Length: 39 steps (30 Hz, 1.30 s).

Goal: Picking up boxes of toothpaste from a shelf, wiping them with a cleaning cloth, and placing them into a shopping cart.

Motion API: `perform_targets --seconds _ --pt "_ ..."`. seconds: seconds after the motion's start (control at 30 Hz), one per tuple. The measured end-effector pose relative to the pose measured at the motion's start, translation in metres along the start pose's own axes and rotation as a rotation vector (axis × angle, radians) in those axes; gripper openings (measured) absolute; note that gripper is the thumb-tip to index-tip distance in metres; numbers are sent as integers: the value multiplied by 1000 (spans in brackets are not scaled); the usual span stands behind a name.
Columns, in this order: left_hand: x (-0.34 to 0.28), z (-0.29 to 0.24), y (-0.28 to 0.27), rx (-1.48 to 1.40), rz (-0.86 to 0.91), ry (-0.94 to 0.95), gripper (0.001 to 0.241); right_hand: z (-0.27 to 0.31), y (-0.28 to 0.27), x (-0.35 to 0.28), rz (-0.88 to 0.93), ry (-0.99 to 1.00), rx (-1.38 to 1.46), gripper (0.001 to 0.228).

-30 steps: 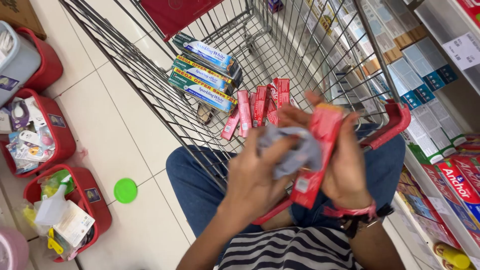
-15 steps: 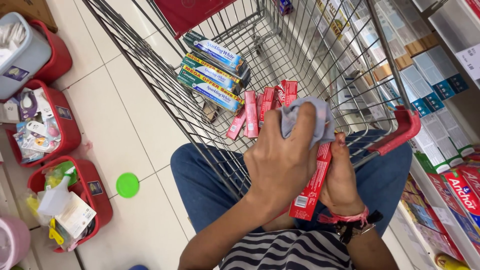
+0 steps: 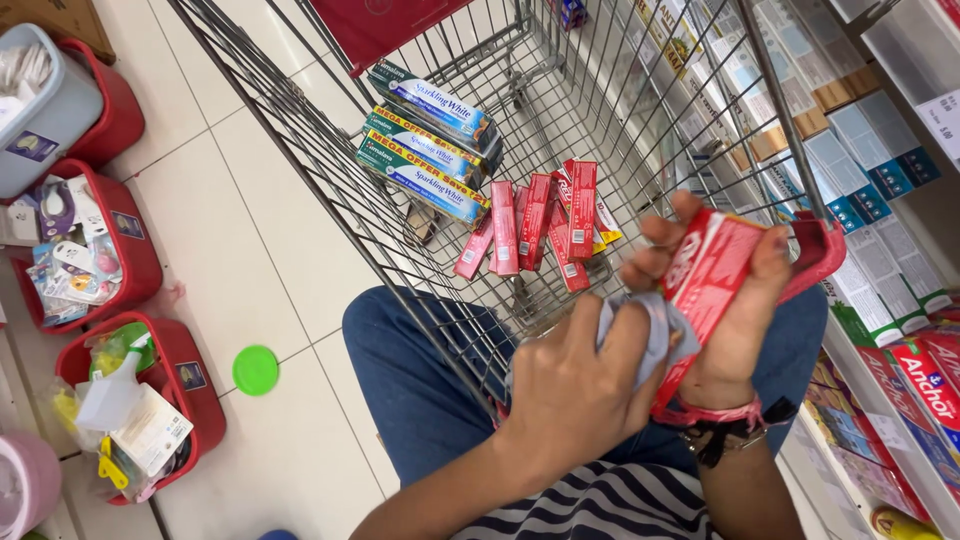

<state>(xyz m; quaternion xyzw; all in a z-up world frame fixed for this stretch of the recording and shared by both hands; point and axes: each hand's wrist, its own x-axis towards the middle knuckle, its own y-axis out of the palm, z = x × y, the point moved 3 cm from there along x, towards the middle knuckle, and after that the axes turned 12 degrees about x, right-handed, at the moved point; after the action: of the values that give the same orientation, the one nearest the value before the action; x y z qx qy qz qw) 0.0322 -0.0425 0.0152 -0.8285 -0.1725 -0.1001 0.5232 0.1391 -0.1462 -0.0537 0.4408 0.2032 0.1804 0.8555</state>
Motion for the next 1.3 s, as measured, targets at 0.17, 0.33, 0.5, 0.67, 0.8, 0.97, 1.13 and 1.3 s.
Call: perform_targets --seconds 0.17,0.33,0.5,0.67,0.8,0.97,1.13,1.3 --pt "-13 8 -3 -14 103 33 38 21 -22 15 73 -62 235 69" --pt "-6 27 -19 81 200 60 37 33 -11 16 188 -183 212 71" --pt "11 38 -46 -30 -95 -46 47 32 18 -2 227 -367 -308 85" --pt "38 14 -62 -108 -100 46 53 27 24 -9 287 -619 -1111 73" --pt "39 12 -45 83 2 76 47 25 29 -4 525 -795 -1322 58" --pt "35 26 -33 109 -28 14 48 16 27 -7 517 -812 -1357 58" --pt "43 48 -31 324 30 -143 54 19 41 -9 483 -630 -1338 71" --pt "36 49 -27 218 -160 -79 56 23 43 -5 481 -507 -1376 78"
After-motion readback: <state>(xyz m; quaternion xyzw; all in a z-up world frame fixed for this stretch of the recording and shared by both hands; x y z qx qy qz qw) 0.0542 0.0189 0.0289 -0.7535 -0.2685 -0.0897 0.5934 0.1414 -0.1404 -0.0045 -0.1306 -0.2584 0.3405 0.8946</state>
